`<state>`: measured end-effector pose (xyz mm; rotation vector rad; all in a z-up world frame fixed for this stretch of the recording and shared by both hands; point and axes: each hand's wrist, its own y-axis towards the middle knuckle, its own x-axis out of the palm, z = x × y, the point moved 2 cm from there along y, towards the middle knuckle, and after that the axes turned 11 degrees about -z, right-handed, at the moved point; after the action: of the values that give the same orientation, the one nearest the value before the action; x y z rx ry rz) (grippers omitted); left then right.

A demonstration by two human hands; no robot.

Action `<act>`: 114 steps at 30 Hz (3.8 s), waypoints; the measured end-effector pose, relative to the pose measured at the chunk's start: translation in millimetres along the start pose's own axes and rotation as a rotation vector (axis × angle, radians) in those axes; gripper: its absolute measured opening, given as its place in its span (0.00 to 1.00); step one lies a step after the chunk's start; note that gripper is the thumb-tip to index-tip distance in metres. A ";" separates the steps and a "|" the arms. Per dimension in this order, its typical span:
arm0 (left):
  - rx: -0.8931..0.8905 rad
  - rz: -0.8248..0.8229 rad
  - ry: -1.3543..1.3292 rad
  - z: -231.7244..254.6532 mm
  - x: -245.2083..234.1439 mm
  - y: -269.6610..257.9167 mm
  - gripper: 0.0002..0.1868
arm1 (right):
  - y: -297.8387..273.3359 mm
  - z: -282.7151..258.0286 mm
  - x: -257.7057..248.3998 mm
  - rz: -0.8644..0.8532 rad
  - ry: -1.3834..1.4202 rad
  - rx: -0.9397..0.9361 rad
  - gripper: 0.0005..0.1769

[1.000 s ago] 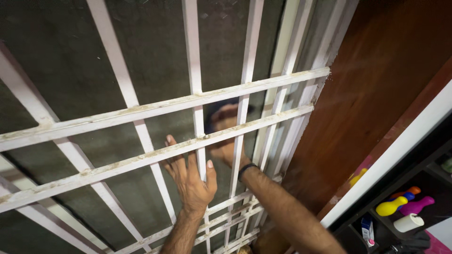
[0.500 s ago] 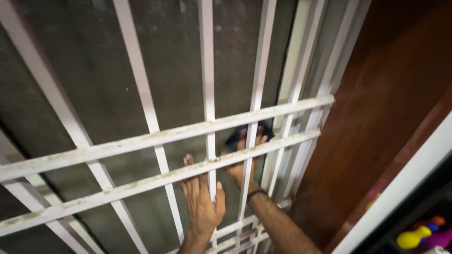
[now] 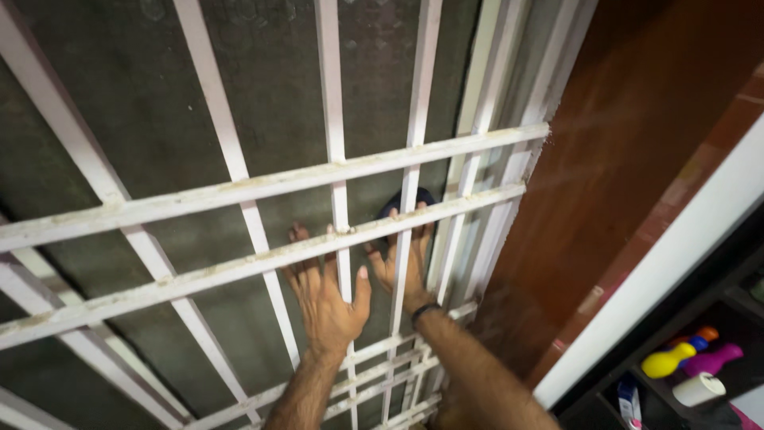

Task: The person cleans a white metal window grille using a dark cloth and a spray bottle. They repeatedly spray the cloth and wipe the horizontal and vertical bars of the grille in a systematic manner.

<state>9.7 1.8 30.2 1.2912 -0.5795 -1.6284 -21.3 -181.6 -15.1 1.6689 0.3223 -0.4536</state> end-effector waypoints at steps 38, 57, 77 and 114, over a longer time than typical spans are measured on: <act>0.021 0.063 -0.046 8.7 3.7 21.7 0.37 | 20.3 -14.4 -10.6 0.093 0.218 0.363 0.39; 0.043 0.030 -0.085 3.0 8.6 12.8 0.34 | 20.5 -1.6 -11.9 0.151 0.140 0.452 0.38; 0.058 0.057 -0.095 5.2 13.9 12.9 0.31 | -15.4 -1.4 -4.9 0.185 0.219 0.555 0.36; 0.071 0.089 -0.129 7.8 9.5 13.1 0.26 | 34.6 13.6 -16.5 0.103 -0.061 0.253 0.39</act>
<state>7.5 -13.7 38.9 1.2004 -0.7686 -1.6379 -21.4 -199.3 21.6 1.9034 0.1361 -0.4824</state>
